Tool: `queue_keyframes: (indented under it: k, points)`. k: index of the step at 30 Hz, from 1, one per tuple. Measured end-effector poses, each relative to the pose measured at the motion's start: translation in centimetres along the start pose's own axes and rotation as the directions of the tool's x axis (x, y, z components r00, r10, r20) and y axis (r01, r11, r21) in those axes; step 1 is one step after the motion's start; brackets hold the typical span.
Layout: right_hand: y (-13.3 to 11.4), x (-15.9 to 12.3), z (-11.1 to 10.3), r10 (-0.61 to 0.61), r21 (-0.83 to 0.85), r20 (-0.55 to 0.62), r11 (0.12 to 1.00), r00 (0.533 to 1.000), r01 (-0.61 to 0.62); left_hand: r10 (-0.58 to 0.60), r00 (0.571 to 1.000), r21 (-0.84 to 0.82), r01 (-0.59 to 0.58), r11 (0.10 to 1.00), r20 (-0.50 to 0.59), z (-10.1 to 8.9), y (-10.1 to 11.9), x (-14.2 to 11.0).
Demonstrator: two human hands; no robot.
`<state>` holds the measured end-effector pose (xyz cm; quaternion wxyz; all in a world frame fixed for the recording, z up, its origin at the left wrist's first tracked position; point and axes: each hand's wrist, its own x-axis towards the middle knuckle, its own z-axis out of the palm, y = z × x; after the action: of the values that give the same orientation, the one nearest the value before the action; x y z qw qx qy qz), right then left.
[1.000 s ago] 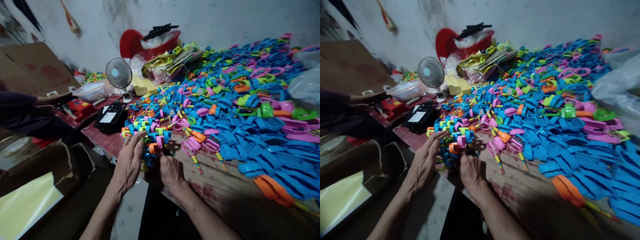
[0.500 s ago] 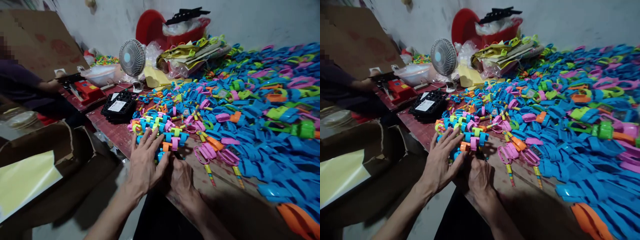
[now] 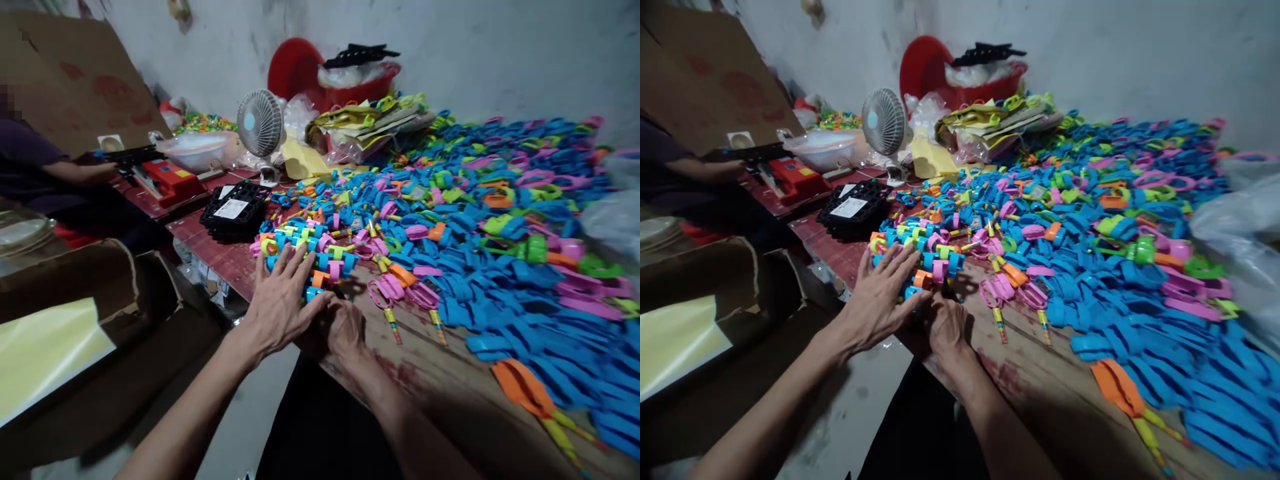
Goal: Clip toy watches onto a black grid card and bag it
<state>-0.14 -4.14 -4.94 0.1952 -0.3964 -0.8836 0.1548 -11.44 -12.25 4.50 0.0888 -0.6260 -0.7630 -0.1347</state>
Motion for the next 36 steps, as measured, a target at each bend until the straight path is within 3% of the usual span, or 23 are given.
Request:
queue_keyframes:
  k: [3,6,9,12,16,19,21,24,28,31,36]
  points:
    - [-0.6,-0.4,-0.8,0.034,0.039,0.016,0.999,0.999,-0.035,0.023,1.000,0.038,-0.023,0.999,0.000,-0.9,-0.8,0.4]
    - [-0.4,-1.9,-2.1,0.009,0.124,-0.076,0.992,0.997,0.001,0.085,0.996,0.023,-0.085,0.996,0.013,-0.6,-1.3,0.9]
    - [1.6,-3.9,-4.0,-0.008,0.105,-0.244,0.994,0.970,0.035,0.119,0.992,-0.011,-0.118,0.993,0.044,0.7,-1.2,1.2]
    - [4.9,-5.2,-5.6,0.032,-0.018,-0.372,0.999,0.928,-0.041,0.088,0.996,-0.075,-0.086,0.994,0.020,1.5,-0.9,1.2]
    - [8.3,-5.2,-6.4,0.036,-0.131,-0.400,0.987,0.916,-0.096,0.057,0.998,-0.214,-0.053,0.975,0.014,0.8,-1.0,1.0]
    - [8.0,-4.2,-6.4,-0.017,-0.103,-0.401,0.994,0.916,-0.027,0.049,0.998,-0.309,-0.036,0.950,0.034,-0.7,-1.3,1.3]
    - [6.6,-3.3,-6.6,-0.031,-0.030,-0.368,0.999,0.929,0.021,0.062,0.998,-0.318,-0.049,0.947,0.031,-1.6,-1.3,1.8]
    - [3.9,-1.9,-6.4,-0.025,0.087,-0.193,0.995,0.981,0.042,0.104,0.994,-0.248,-0.095,0.964,0.025,-2.4,-1.0,3.0]
    - [1.2,0.0,-4.9,0.089,0.046,0.009,0.995,0.996,-0.090,0.147,0.988,-0.192,-0.135,0.972,0.051,-2.1,-0.6,4.2]
    - [0.5,0.7,-3.7,0.165,0.022,0.051,0.986,0.985,-0.167,0.135,0.991,-0.229,-0.132,0.965,0.001,-1.1,-0.8,4.0]
    - [0.4,1.0,-2.2,0.170,-0.019,0.033,0.985,0.985,-0.169,0.055,0.990,-0.280,-0.090,0.956,-0.129,0.8,-1.2,3.0]
